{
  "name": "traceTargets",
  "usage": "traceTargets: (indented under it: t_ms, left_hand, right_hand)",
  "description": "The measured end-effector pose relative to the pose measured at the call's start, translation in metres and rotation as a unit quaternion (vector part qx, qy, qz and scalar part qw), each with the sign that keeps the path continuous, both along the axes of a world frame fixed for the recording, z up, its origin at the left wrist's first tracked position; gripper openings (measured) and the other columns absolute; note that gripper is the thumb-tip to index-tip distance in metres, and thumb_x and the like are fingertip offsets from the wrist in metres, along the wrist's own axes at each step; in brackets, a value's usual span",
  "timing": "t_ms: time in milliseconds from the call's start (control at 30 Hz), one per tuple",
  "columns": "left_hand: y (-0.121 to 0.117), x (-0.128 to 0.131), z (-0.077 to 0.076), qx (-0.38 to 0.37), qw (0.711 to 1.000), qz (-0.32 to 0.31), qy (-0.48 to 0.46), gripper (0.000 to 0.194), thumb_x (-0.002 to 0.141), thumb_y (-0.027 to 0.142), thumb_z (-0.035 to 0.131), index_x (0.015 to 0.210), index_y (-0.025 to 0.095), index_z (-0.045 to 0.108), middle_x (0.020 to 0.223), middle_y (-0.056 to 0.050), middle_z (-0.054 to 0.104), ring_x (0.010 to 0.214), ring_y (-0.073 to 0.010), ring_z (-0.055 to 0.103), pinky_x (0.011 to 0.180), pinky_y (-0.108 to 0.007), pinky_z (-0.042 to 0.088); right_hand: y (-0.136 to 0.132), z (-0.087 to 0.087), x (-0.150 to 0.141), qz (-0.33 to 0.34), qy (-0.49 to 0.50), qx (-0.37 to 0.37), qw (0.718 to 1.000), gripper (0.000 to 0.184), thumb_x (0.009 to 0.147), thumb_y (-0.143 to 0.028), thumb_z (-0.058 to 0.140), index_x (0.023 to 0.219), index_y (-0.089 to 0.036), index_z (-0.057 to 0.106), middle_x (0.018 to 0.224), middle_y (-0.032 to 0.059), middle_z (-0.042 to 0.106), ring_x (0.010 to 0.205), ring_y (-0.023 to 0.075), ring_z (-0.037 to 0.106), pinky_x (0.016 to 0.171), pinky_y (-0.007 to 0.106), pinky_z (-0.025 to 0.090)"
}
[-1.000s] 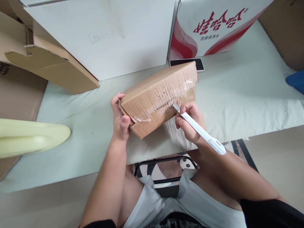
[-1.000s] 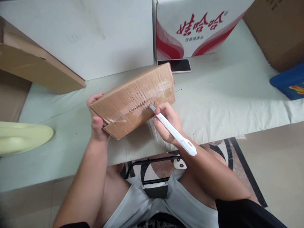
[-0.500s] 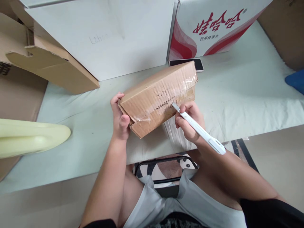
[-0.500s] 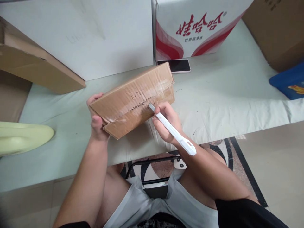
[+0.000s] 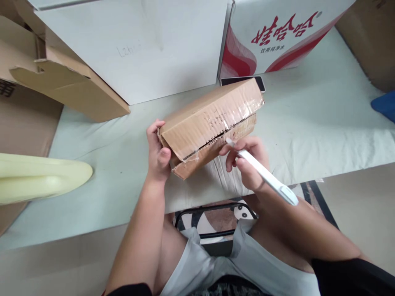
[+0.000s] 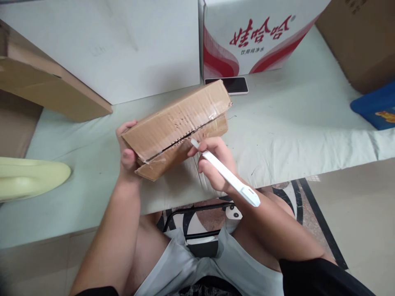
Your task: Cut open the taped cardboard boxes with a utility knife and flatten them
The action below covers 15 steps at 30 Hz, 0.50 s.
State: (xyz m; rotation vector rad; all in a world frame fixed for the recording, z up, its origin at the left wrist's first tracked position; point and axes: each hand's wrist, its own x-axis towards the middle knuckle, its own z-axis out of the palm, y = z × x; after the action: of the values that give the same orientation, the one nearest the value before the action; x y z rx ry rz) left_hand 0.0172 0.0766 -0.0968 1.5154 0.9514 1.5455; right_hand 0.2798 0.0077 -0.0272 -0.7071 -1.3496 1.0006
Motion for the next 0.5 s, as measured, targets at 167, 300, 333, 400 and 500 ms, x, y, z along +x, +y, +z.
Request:
traceTargets:
  t_ms: [167,300,333,400,500]
  left_hand:
    - [-0.0002,0.0025,-0.0013,0.014,1.000,0.019,0.007,0.089,0.069,0.097,0.063,0.136,0.039,0.056,0.143,-0.008,0.051,0.134,-0.0355,0.051,0.116,-0.056,0.042]
    - [0.0000,0.0052,-0.0012,0.010,1.000,0.009,-0.007,0.086,0.071,0.095,0.063,0.136,0.040,0.055,0.142,-0.007,0.051,0.131,-0.0341,0.051,0.114,-0.055,0.043]
    - [0.0002,0.0056,-0.0008,0.010,1.000,0.008,-0.009,0.086,0.071,0.096,0.062,0.136,0.040,0.055,0.140,-0.007,0.051,0.130,-0.0337,0.052,0.113,-0.054,0.044]
    - [0.0006,0.0060,0.0000,0.011,1.000,0.013,-0.006,0.087,0.071,0.097,0.062,0.135,0.039,0.055,0.139,-0.007,0.051,0.128,-0.0334,0.052,0.112,-0.054,0.044]
    - [0.0008,0.0057,0.0006,0.002,1.000,0.013,-0.002,0.087,0.070,0.098,0.060,0.134,0.039,0.054,0.138,-0.007,0.050,0.127,-0.0334,0.052,0.111,-0.054,0.044]
  right_hand:
    - [0.0001,0.0067,0.0001,0.001,0.019,-0.027,0.999,0.043,0.093,-0.065,0.065,0.113,-0.030,0.051,0.093,0.0028,0.077,0.062,0.0161,0.066,0.044,0.026,0.045]
    - [-0.0005,0.0084,0.0012,0.033,0.003,-0.009,0.999,0.037,0.097,-0.063,0.062,0.113,-0.030,0.054,0.100,0.0050,0.081,0.056,0.0146,0.065,0.047,0.029,0.050]
    - [-0.0007,0.0085,0.0015,0.036,0.004,0.003,0.999,0.035,0.098,-0.060,0.062,0.113,-0.030,0.055,0.101,0.0052,0.081,0.055,0.0143,0.064,0.047,0.029,0.050]
    - [-0.0012,0.0087,0.0019,0.033,0.005,0.013,0.999,0.032,0.099,-0.058,0.061,0.113,-0.030,0.056,0.099,0.0051,0.081,0.053,0.0143,0.063,0.047,0.029,0.050]
    - [-0.0019,0.0087,0.0017,0.031,0.014,0.024,0.999,0.029,0.100,-0.055,0.061,0.113,-0.029,0.058,0.095,0.0044,0.081,0.053,0.0143,0.062,0.046,0.029,0.050]
